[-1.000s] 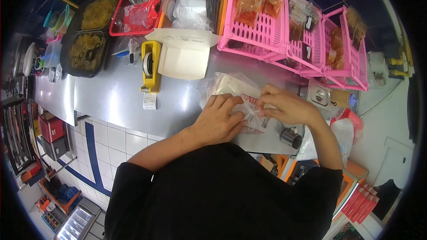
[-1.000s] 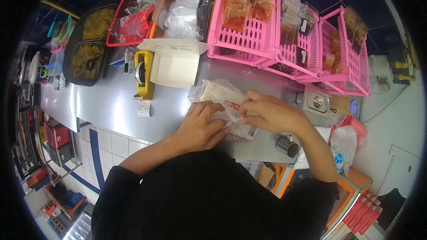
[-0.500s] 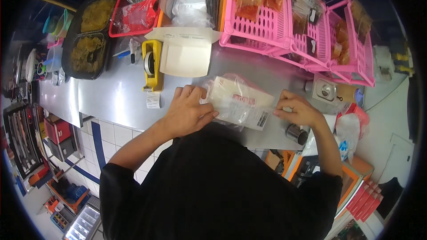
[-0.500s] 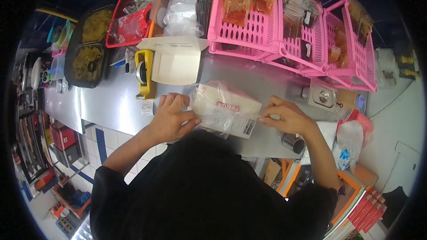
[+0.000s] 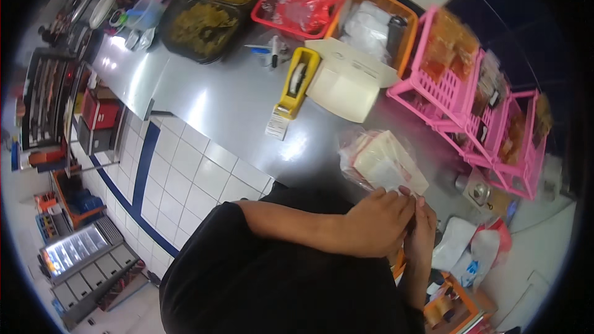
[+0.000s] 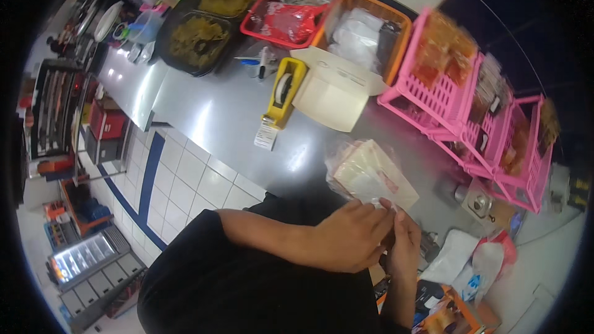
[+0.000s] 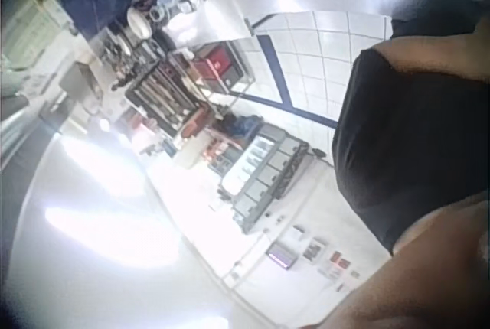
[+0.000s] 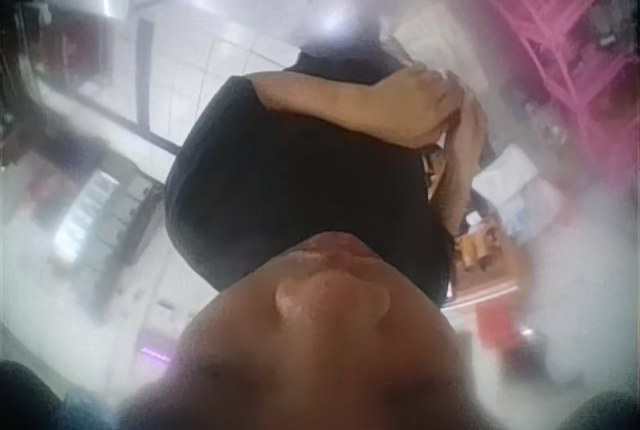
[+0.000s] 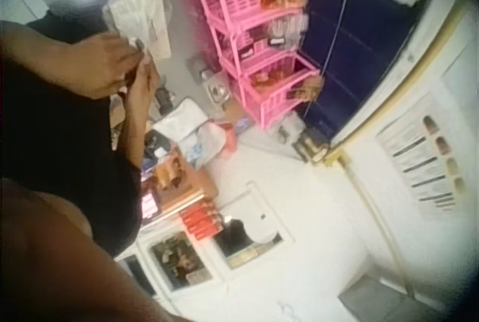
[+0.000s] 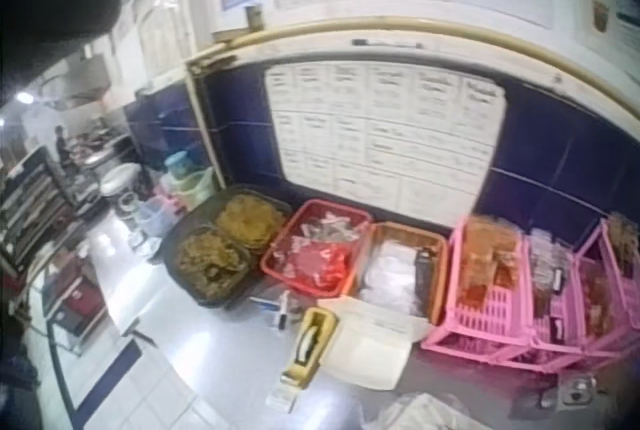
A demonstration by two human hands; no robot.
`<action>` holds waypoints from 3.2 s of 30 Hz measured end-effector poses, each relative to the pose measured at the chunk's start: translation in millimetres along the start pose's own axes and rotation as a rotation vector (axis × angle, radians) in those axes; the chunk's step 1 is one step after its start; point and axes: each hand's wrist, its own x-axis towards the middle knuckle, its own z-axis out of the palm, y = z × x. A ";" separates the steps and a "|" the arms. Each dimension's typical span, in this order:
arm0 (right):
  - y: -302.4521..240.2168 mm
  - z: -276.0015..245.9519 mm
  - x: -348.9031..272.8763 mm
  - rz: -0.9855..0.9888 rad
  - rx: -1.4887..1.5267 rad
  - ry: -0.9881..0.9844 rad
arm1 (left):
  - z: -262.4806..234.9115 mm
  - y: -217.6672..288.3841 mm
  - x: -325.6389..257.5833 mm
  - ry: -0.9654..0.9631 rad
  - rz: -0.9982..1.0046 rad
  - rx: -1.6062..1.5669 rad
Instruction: The person prints receipts, checks order details, packs fried chicken into cardboard boxes, and seals the boxes with tape. Then, the person puts the boxes into a plastic bag, ties it, hands the package to a customer at the counter window, and tears off another receipt from the printer.
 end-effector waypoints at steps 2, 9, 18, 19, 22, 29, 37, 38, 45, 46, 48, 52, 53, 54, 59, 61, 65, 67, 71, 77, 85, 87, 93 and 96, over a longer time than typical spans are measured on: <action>-2.2 19.8 -2.2 -0.075 0.100 0.142 | -0.8 -3.8 -14.7 0.003 0.039 0.030; 15.3 3.3 -16.3 -0.217 0.099 0.137 | -107.2 -161.0 -32.5 0.235 -0.502 -0.170; 10.6 42.0 -5.3 -0.365 -0.881 0.478 | -163.4 -393.1 23.5 0.158 -0.788 0.674; 9.3 44.4 -6.7 -0.372 -0.901 0.487 | -156.5 -404.0 30.1 0.113 -0.809 0.720; 5.8 51.3 -7.3 -0.396 -0.886 0.507 | -135.0 -430.1 29.8 0.143 -0.823 0.765; 11.8 53.3 -0.5 -0.386 -1.030 0.606 | -154.3 -409.8 16.1 0.363 -1.068 0.517; 27.8 29.9 10.7 -0.665 -0.977 0.637 | -164.0 -398.9 3.4 0.507 -1.076 0.267; 27.5 27.7 10.6 -0.660 -0.950 0.615 | -163.1 -397.1 2.9 0.530 -1.066 0.231; 34.5 12.8 20.5 -0.891 -1.163 0.646 | -155.1 -344.2 -2.0 0.808 -0.472 0.295; 37.1 11.1 26.3 -0.988 -1.212 0.655 | -148.5 -308.8 4.9 0.793 -0.534 0.168; 35.5 12.1 33.6 -1.133 -1.263 0.696 | -116.2 -236.1 16.0 0.690 -0.519 -0.259; 25.4 5.8 45.0 -1.300 -1.109 0.925 | -29.5 -118.4 42.4 0.523 -0.533 -1.067; 21.0 4.9 45.4 -1.295 -1.111 0.874 | -5.4 -104.5 46.8 0.443 -0.528 -1.056; 17.0 5.4 44.6 -1.297 -1.106 0.818 | 12.2 -95.0 48.0 0.371 -0.522 -1.036; 18.1 -5.9 32.9 -1.134 -1.233 0.622 | 33.2 -76.2 40.3 0.014 -0.589 -0.865; 23.3 -9.0 30.6 -0.942 -1.253 0.500 | 28.1 -78.8 41.1 -0.013 -0.558 -0.808; 15.7 -0.1 21.9 -0.712 -1.266 0.434 | 20.2 -81.5 41.7 -0.171 -0.571 -0.749; 4.1 5.3 21.0 -0.906 -1.342 0.571 | 16.5 -81.9 42.8 -0.217 -0.595 -0.776; 1.5 0.8 18.5 -0.969 -1.384 0.455 | 8.2 -88.6 51.4 -0.392 -0.657 -0.912; 12.2 0.7 15.1 -0.704 -1.345 0.329 | -5.5 -89.4 58.8 -0.611 -0.643 -0.767; 38.7 -0.9 15.5 -0.126 0.142 0.166 | -3.7 -83.0 43.4 -0.686 -0.893 -1.091; 38.6 4.7 14.0 -0.128 0.188 0.181 | -4.0 -81.3 41.4 -0.706 -0.908 -1.092; 45.1 11.5 16.8 -0.111 0.345 0.228 | 3.7 -89.2 28.4 -0.592 -0.874 -1.151; 47.6 10.9 17.4 -0.105 0.358 0.241 | 7.6 -94.0 23.9 -0.543 -0.839 -1.314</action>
